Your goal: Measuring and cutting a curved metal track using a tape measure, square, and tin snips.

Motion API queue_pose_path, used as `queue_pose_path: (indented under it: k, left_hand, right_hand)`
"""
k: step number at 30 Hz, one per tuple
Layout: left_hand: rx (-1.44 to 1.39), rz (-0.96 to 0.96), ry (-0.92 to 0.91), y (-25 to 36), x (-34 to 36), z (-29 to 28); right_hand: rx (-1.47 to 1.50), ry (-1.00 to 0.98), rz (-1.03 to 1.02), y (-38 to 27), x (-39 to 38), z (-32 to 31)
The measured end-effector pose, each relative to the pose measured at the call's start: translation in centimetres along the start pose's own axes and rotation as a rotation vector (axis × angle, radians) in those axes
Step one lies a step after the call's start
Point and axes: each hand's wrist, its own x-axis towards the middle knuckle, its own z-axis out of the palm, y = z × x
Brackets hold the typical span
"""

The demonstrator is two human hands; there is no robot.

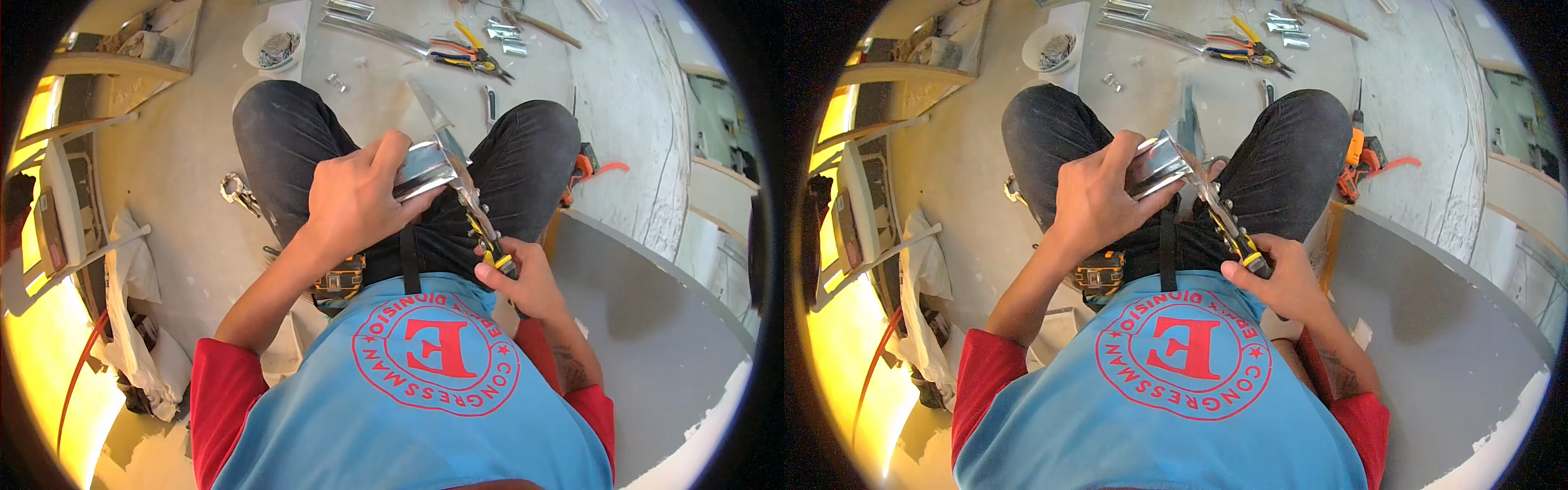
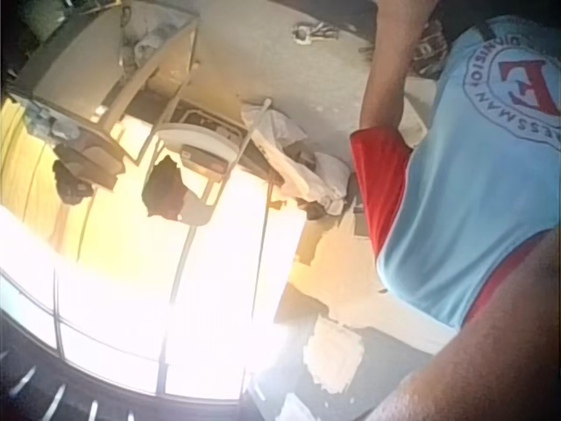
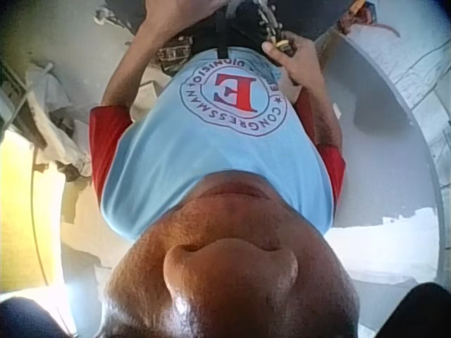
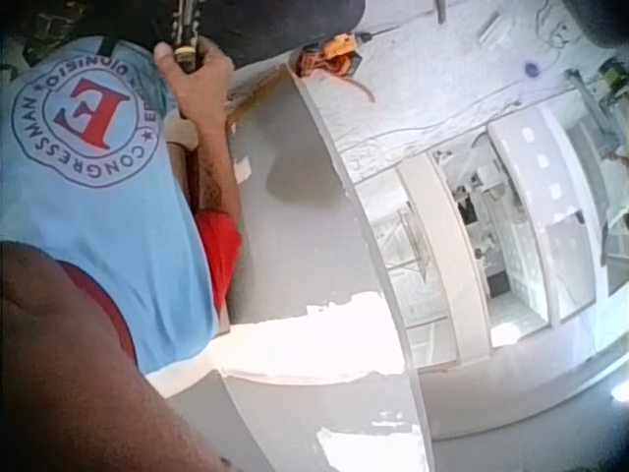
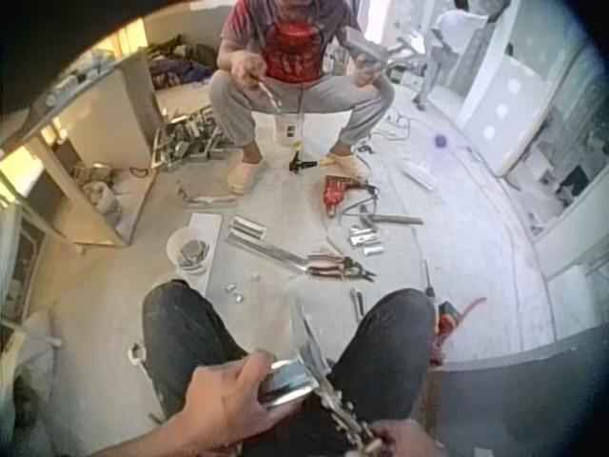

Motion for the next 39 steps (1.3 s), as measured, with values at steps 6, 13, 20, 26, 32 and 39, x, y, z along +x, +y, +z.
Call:
queue_pose_path:
  k: [6,13,20,26,32,39]
  left_hand:
    - [-0.027,-0.003,-0.004,-0.2,-0.3,0.1]
    - [-0.046,-0.052,-0.076,0.2,-0.8,0.5]
    - [-0.043,-0.071,-0.114,0.7,-1.1,0.5]
    - [-0.095,0.005,-0.014,0.4,-1.5,1.0]
    - [-0.111,-0.097,-0.127,1.3,-1.8,0.8]
    - [-0.165,-0.064,-0.148,1.7,-1.5,0.9]
  right_hand:
    - [-0.071,-0.035,0.050,-0.8,0.1,0.2]
    - [-0.063,0.060,-0.069,-0.5,0.4,0.6]
    - [-0.091,0.042,-0.017,-0.1,0.2,0.3]
    - [-0.117,0.045,0.024,-1.2,-0.2,0.3]
    - [-0.042,0.043,0.050,-0.9,-0.6,0.7]
    - [-0.152,0.162,0.072,-0.2,-1.4,1.1]
